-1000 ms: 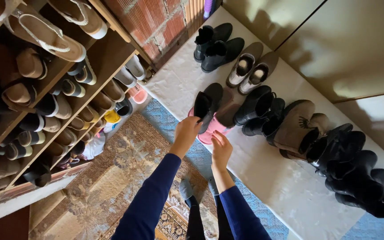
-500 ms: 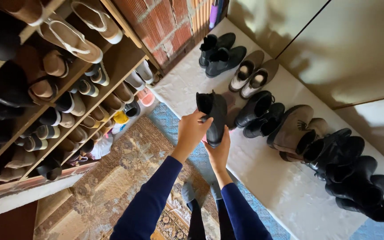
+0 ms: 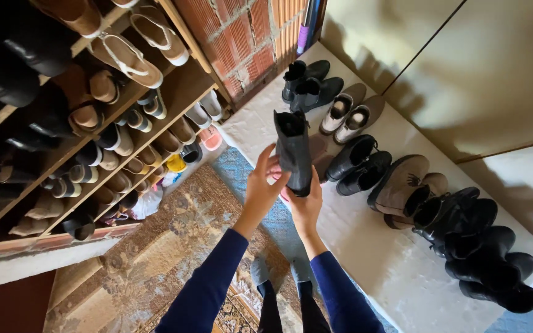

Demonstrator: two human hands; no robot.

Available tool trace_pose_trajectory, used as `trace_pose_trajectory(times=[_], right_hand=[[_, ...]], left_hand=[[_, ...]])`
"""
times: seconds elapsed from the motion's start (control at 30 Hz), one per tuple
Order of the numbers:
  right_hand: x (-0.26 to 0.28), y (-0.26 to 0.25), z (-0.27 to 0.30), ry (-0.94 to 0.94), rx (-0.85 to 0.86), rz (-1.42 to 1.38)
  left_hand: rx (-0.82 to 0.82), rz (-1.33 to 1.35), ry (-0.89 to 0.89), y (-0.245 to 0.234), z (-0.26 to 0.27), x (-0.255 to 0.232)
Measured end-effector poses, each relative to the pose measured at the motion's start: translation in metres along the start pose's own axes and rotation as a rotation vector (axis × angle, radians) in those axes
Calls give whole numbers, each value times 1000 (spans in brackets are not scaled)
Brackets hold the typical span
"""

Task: The person picks up various pairs of shoes, including black boots and beige boots, from a bench and places them onto shelves in a wooden shoe rack. The person handles the shoes by hand, arranging them in pairs on the shelves.

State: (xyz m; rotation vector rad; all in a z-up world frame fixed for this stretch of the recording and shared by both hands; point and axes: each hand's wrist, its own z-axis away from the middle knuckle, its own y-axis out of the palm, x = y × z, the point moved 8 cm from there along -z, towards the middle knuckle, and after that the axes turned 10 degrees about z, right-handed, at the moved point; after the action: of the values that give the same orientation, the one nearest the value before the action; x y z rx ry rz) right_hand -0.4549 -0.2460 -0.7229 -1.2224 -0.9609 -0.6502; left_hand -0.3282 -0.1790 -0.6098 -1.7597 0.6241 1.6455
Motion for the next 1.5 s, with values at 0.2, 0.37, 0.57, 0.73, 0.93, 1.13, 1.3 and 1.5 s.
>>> trace_pose_trajectory(times=[0.2, 0.37, 0.57, 0.73, 0.93, 1.13, 1.3, 1.5], right_hand=[[36, -5, 6, -83, 16, -33], [102, -22, 16, -105, 81, -90], [137, -24, 15, -184, 111, -111], [200, -42, 22, -207, 142, -139], [281, -67, 30, -373, 151, -270], [351, -75, 30, -571, 107, -431], [406, -85, 26, -654, 111, -541], [509, -110, 50, -801, 180, -756]], left_hand=[[30, 30, -260, -17, 21, 58], [-77, 77, -223, -39, 32, 6], [-211, 90, -109, -67, 43, -59], [-312, 101, 16, -93, 45, -103], [-428, 40, 231, -118, 55, -176], [-483, 18, 386, -148, 57, -241], [-494, -12, 485, -174, 58, -294], [-503, -225, 724, -193, 84, -393]])
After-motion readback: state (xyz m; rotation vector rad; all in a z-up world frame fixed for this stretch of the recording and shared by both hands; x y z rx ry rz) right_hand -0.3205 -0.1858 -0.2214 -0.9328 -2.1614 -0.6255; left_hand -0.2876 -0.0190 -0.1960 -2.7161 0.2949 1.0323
